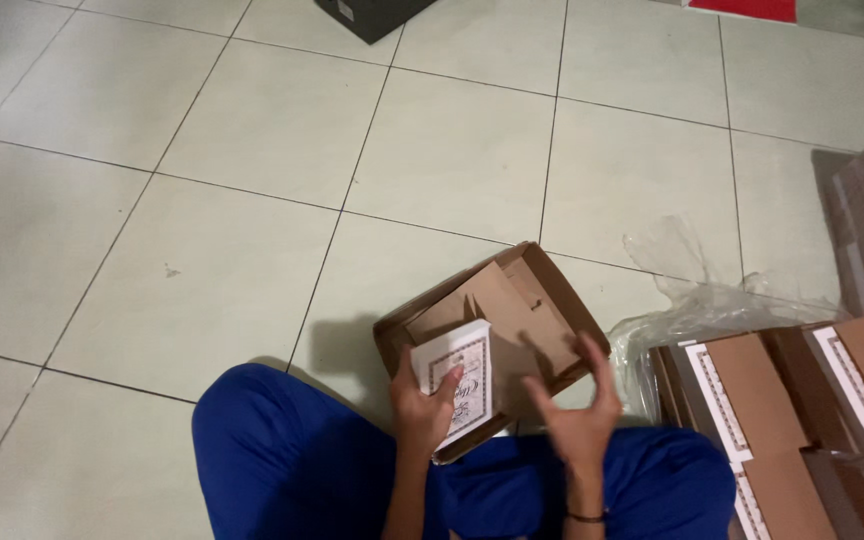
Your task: The person sits on the floor and repeatedly places small books into a cardboard box. They handle each book individually, opening it briefly before placing it inside the box. The process is repeated multiple times with books taken from a nearby stack.
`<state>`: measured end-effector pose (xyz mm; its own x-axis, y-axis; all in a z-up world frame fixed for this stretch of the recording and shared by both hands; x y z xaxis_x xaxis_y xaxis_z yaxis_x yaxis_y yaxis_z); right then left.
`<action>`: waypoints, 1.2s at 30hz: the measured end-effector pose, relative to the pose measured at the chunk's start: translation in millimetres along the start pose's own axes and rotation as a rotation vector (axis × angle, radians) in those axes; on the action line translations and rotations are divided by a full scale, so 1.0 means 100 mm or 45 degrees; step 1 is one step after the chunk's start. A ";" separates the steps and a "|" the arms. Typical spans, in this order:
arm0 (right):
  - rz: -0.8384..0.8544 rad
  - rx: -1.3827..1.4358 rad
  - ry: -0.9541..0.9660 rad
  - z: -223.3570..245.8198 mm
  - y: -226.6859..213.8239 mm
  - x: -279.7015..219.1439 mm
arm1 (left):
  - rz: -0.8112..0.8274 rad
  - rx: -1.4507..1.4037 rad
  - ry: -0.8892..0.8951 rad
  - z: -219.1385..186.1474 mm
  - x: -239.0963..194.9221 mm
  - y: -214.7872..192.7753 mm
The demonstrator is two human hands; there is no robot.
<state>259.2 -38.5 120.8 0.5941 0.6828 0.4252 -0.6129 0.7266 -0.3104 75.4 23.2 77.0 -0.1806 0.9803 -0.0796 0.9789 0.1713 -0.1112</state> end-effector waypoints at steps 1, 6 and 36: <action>0.155 -0.098 0.102 0.04 0.04 -0.01 | 0.104 0.085 0.043 -0.04 -0.03 0.01; 0.073 -0.243 0.215 -0.18 0.25 -0.13 | 0.232 0.283 0.029 0.11 -0.07 0.15; 0.098 0.588 0.901 -0.63 0.07 -0.36 | 0.415 0.086 0.014 0.13 0.09 -0.11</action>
<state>266.4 -53.1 50.2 0.6339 0.7275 -0.2626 -0.7246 0.6773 0.1272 61.2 29.3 64.9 0.1422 0.9836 -0.1112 0.9764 -0.1578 -0.1474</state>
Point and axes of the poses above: each hand's wrist, its own x-axis towards the middle knuckle, its own y-axis out of the palm, z = x × y, the point moved 1 cm from there along x, towards the middle knuckle, and after that the axes turned 2 degrees about -z, right-handed, at the moved point
